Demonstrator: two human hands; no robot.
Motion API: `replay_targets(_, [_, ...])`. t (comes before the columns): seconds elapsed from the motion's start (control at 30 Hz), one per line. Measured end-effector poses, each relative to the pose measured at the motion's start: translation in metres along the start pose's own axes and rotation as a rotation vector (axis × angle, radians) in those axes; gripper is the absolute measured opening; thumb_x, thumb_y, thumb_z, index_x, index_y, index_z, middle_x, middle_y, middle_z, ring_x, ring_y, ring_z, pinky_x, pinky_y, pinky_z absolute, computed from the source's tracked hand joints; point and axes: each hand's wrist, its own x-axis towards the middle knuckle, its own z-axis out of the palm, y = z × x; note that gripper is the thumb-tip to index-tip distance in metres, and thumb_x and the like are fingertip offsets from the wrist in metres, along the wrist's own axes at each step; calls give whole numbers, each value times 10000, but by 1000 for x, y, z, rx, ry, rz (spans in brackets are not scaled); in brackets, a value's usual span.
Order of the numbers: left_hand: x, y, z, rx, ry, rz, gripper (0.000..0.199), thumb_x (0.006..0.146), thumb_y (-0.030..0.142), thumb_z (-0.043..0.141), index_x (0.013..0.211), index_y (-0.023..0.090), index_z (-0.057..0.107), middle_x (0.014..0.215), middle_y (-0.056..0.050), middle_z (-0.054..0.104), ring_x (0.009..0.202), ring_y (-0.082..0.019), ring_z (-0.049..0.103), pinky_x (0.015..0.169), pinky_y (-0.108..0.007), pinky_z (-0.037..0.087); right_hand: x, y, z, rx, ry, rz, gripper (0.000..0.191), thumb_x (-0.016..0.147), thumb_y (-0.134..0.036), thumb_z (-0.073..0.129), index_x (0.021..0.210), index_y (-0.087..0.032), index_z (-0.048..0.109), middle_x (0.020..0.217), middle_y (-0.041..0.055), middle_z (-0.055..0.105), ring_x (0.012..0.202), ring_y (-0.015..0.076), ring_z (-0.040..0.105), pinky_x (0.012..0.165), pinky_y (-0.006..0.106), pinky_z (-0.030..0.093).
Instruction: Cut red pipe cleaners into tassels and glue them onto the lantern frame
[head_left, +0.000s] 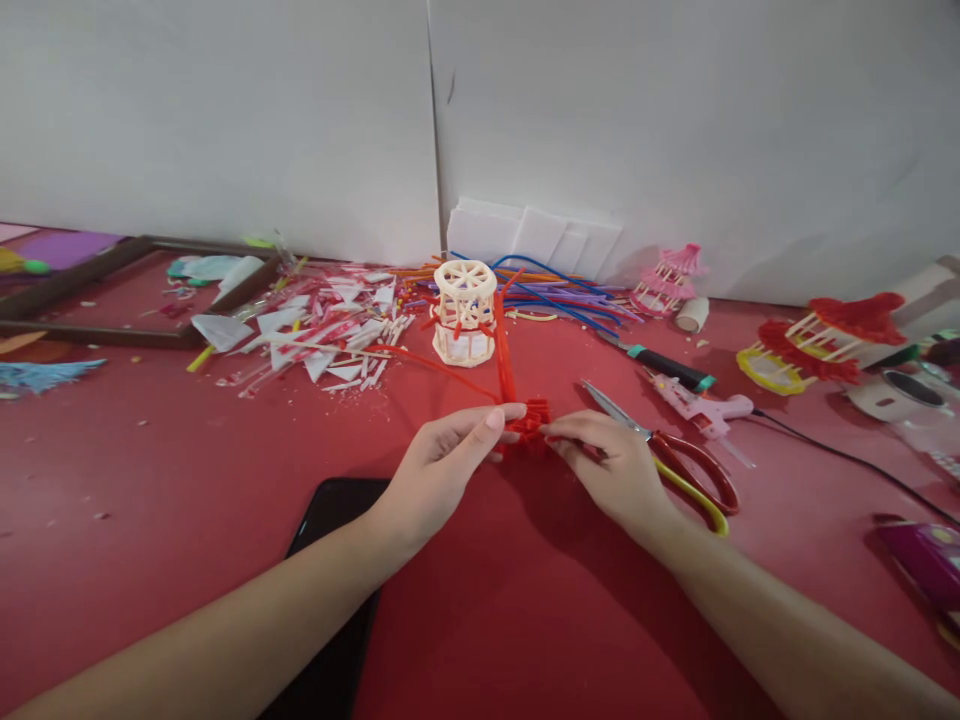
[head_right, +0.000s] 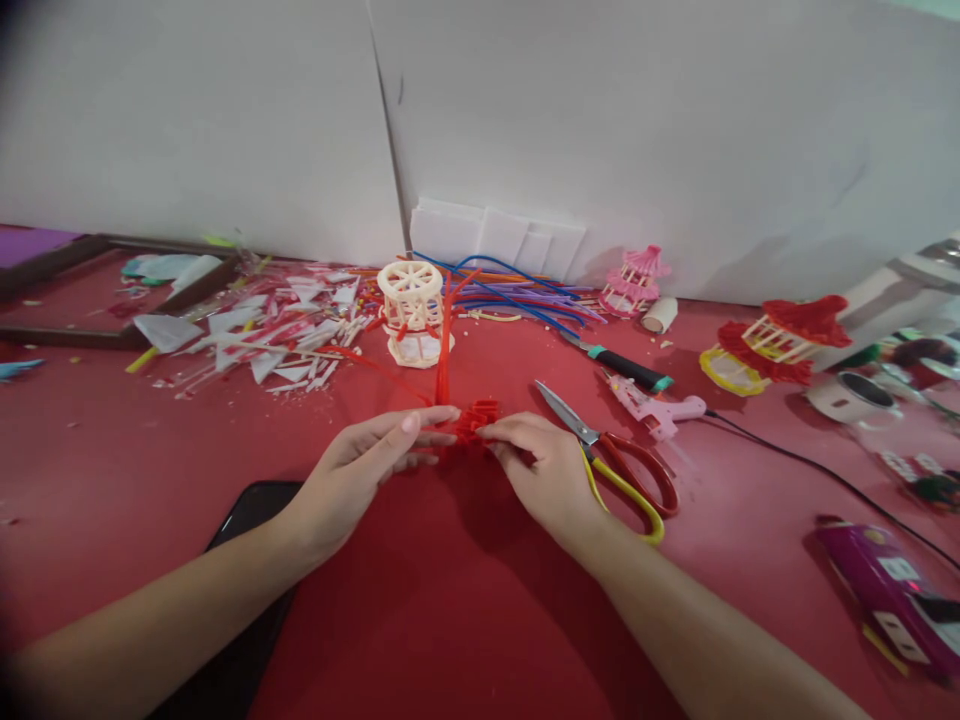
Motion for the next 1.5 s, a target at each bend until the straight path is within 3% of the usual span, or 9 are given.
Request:
replay_targets(0.17, [1,-1,0,0,0,11,380,904,518,600,1079,224,766,1085,-65,773,1014,-199,693,834,-277,527,0,-2,-3,-40,76,-25,239,939,-181,560,1091,-243,734,1053,50,740,978,178,687,873,325,539])
replay_targets(0.3, [1,-5,-1,21,30,14,359,897,501,615,1084,236,767,1121,-56,768,1008,-197,691,858,-286,531,-4,-14,-9,-155,81,-103,252,966,-210,534,1158,-206,698,942,60,673,848,161,641,765,301,523])
replay_targets(0.5, [-1,-4,1,67,54,92,247,872,378,675,1043,232,777,1064,-36,786,952,-168,718,876,-265,556,-17,-30,-5,-123,-325,-224,102,911,-134,598,874,-187,676,816,23,683,776,155,609,726,281,495])
replay_targets(0.6, [-1,-2,2,123,73,168,195,862,316,688,999,219,786,986,-35,797,892,-153,729,827,-237,572,-17,-34,-3,-115,-401,-286,102,907,-197,625,839,-197,701,825,38,679,808,179,596,751,320,490])
replay_targets(0.77, [-7,2,2,208,-48,320,145,843,212,706,955,211,798,899,-42,786,797,-139,721,735,-213,571,-14,-37,-10,214,-201,-26,229,951,-377,576,930,-193,710,837,55,656,748,150,593,694,294,491])
replay_targets(0.93, [-13,9,1,211,-190,342,112,838,175,709,903,200,797,854,-52,770,756,-142,711,720,-231,569,-12,-34,-6,726,-147,312,341,868,-537,656,902,-198,668,656,-30,533,547,92,476,523,235,412])
replay_targets(1.2, [-18,13,2,154,-534,257,116,850,154,659,880,139,771,887,-112,778,829,-209,731,834,-340,575,-10,-41,-16,1043,-492,413,373,787,-514,755,933,-188,646,602,-66,512,466,45,387,455,188,315])
replay_targets(1.33, [-14,11,3,115,-507,209,116,889,204,648,886,139,744,935,-112,784,872,-203,740,829,-310,576,-9,-45,-17,957,-441,417,332,801,-467,754,822,-189,575,582,-49,586,484,67,499,466,191,377])
replay_targets(1.5, [-14,0,4,420,-202,394,86,850,188,697,934,175,692,858,-43,776,782,-150,732,752,-234,566,-13,-45,-3,941,-202,499,311,788,-427,770,771,-191,569,528,-41,624,447,95,568,425,201,448])
